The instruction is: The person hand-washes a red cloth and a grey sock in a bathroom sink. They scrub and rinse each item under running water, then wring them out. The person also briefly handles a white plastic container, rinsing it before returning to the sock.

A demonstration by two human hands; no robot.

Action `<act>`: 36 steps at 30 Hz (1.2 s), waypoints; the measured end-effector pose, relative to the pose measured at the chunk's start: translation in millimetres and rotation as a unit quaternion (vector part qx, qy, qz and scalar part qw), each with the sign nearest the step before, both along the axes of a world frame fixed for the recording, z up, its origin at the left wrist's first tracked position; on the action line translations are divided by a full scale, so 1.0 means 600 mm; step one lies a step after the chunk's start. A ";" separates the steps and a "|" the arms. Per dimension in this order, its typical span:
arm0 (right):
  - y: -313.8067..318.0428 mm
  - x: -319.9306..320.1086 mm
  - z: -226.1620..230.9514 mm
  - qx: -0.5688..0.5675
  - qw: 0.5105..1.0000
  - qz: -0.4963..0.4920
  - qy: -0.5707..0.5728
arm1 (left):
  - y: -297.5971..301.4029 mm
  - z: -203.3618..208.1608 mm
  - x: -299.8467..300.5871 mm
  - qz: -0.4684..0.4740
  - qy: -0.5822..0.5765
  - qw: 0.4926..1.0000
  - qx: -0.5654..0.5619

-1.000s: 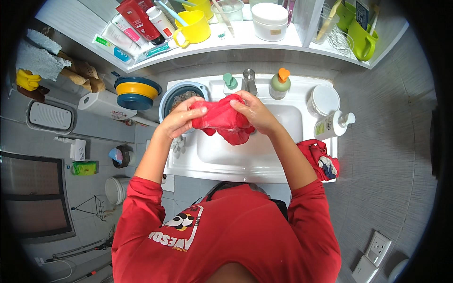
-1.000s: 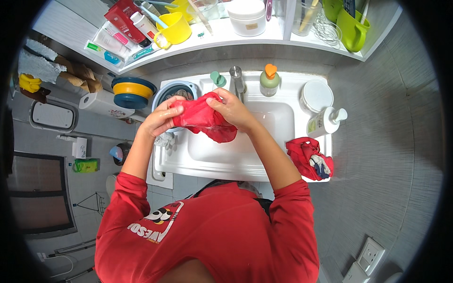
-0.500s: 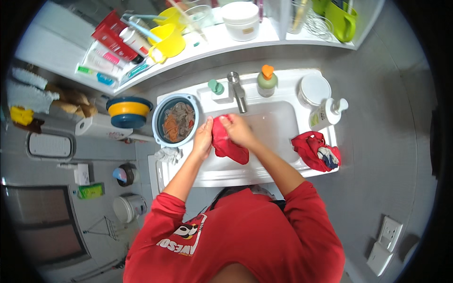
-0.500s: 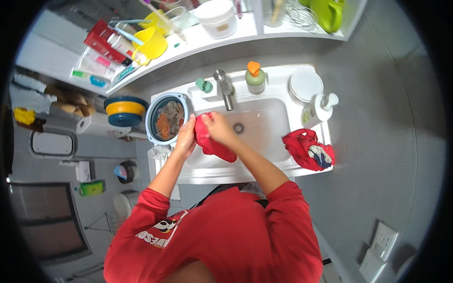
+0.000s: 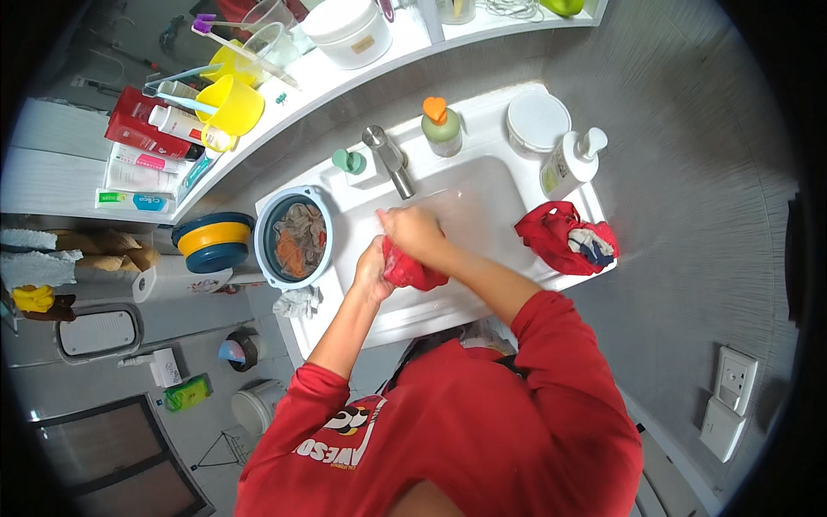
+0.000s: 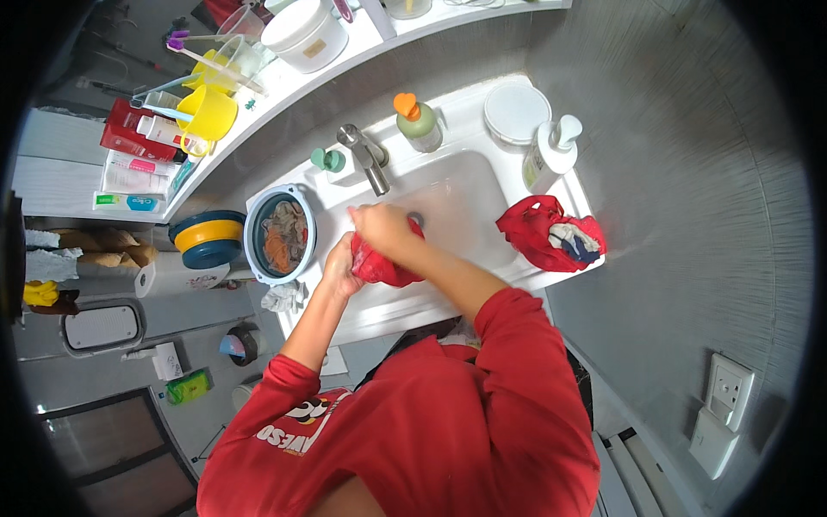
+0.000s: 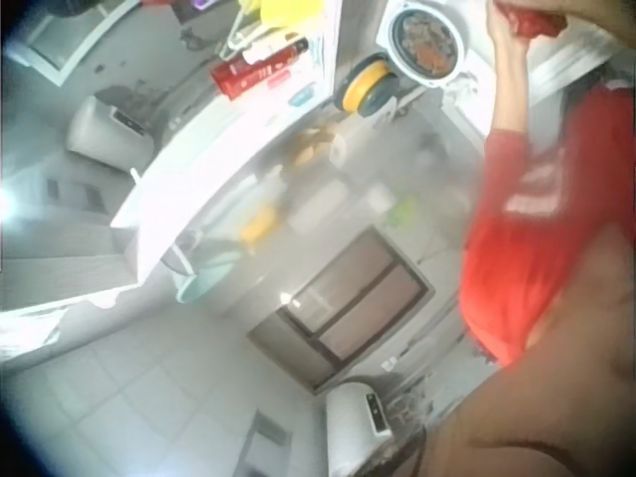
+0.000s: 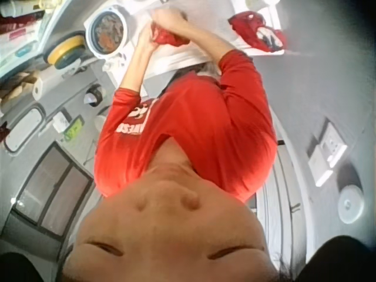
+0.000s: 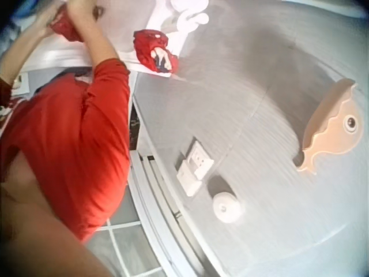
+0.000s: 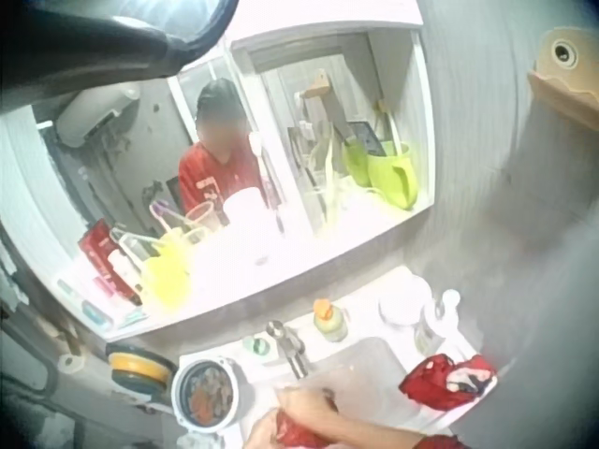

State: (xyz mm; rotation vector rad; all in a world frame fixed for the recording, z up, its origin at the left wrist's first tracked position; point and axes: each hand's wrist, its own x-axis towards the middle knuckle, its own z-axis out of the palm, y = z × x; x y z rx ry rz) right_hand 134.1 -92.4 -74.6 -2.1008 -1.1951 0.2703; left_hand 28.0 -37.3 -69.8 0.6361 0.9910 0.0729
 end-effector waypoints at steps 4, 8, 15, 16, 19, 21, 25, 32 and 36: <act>-0.010 0.041 0.017 0.127 0.903 0.015 0.409 | -0.013 0.111 0.009 -0.111 -0.088 0.990 0.012; -0.057 0.050 0.022 0.057 0.801 0.169 0.572 | 0.015 0.086 -0.015 -0.277 -0.041 0.953 0.112; -0.085 0.018 -0.050 -0.071 0.792 0.292 0.531 | 0.075 0.072 -0.018 0.034 -0.145 0.986 0.074; -0.092 0.032 -0.053 -0.090 0.793 0.264 0.541 | 0.078 0.063 -0.029 0.073 -0.146 0.984 0.075; -0.107 0.073 -0.027 -0.094 0.800 0.177 0.565 | 0.087 0.028 -0.052 0.095 -0.165 0.982 0.006; -0.105 0.069 -0.077 0.025 0.745 0.078 0.662 | 0.076 -0.001 -0.050 0.123 -0.139 0.983 -0.018; -0.057 0.037 -0.155 0.127 0.955 0.058 0.263 | 0.039 -0.079 -0.004 0.138 -0.066 0.971 -0.186; -0.031 -0.095 -0.069 0.082 0.994 0.071 0.032 | 0.052 -0.237 0.002 -0.010 -0.182 0.980 -0.076; -0.008 -0.024 -0.109 -0.027 0.999 0.013 0.015 | 0.036 -0.234 0.015 0.098 -0.065 0.976 -0.183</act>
